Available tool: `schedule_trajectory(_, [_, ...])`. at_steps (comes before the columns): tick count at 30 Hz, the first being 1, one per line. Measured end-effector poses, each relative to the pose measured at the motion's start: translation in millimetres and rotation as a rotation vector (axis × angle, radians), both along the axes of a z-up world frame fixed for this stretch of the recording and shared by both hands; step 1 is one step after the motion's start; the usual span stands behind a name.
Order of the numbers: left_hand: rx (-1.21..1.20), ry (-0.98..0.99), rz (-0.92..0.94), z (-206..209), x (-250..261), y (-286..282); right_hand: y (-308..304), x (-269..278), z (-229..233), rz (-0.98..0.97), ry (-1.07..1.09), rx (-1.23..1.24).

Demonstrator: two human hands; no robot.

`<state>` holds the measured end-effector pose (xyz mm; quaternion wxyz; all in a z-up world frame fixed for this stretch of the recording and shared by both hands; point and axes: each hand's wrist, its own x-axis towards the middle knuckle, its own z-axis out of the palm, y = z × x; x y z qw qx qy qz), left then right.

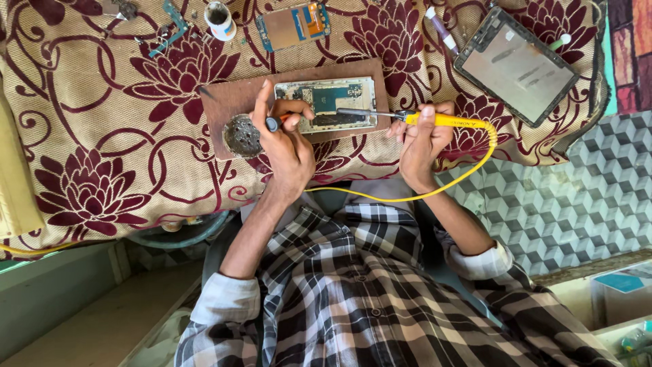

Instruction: The person solders a circuit board using a soldering iron and solder wire. They repeatedly dip the iron into a solder pot, apply solder to various points on the board, and use a small tool to assist with placement. The work is performed on a table covered with a floral-patterned cloth.

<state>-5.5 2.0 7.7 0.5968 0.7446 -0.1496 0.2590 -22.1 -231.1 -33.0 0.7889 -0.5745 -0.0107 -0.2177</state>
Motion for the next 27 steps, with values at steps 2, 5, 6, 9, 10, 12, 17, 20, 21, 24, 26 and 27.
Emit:
schedule_trajectory(2, [0.008, -0.025, 0.010, -0.9, 0.0, 0.2, 0.1, 0.1, -0.6, 0.020, -0.013, 0.043])
schedule_trajectory(5, [-0.018, 0.042, 0.006, -1.9, -1.6, -0.6, 0.1, -2.8, -2.1, 0.060, -0.004, -0.058])
schedule_trajectory(6, [-0.002, 0.025, 0.014, -1.3, -0.8, -0.8, 0.4, -2.3, -2.2, 0.056, -0.009, -0.063])
schedule_trajectory(9, [0.034, -0.022, 0.035, 1.6, 0.7, -3.8, 0.4, -1.9, -0.7, 0.019, -0.005, -0.078])
schedule_trajectory(10, [0.041, -0.031, 0.050, 2.0, 0.2, -3.7, 1.3, -2.0, -0.2, -0.001, 0.011, -0.082])
schedule_trajectory(12, [0.042, -0.023, 0.053, 1.3, -1.6, -2.2, 2.6, -1.0, 1.0, 0.002, 0.011, -0.088])
schedule_trajectory(17, [-0.012, 0.037, 0.008, -6.6, 0.8, -2.9, 1.1, -0.3, 1.8, 0.066, -0.031, -0.045])
schedule_trajectory(20, [0.023, -0.003, 0.038, -7.8, 4.0, -4.2, 1.0, 1.5, 2.8, 0.090, -0.052, -0.086])
schedule_trajectory(21, [0.029, -0.019, 0.040, -7.6, 2.6, -4.3, 1.1, 0.2, 3.0, 0.089, -0.048, -0.096])
schedule_trajectory(24, [0.033, -0.038, 0.034, -4.1, 1.9, -3.4, 1.7, 1.4, 2.8, 0.075, -0.039, -0.094])
schedule_trajectory(26, [0.004, 0.003, 0.025, -2.3, 0.7, -2.7, 1.3, 0.7, 1.8, 0.066, -0.029, -0.063])
schedule_trajectory(27, [0.000, 0.004, 0.012, -1.4, 0.6, -2.3, 1.0, 0.4, 1.4, 0.055, -0.011, -0.057])
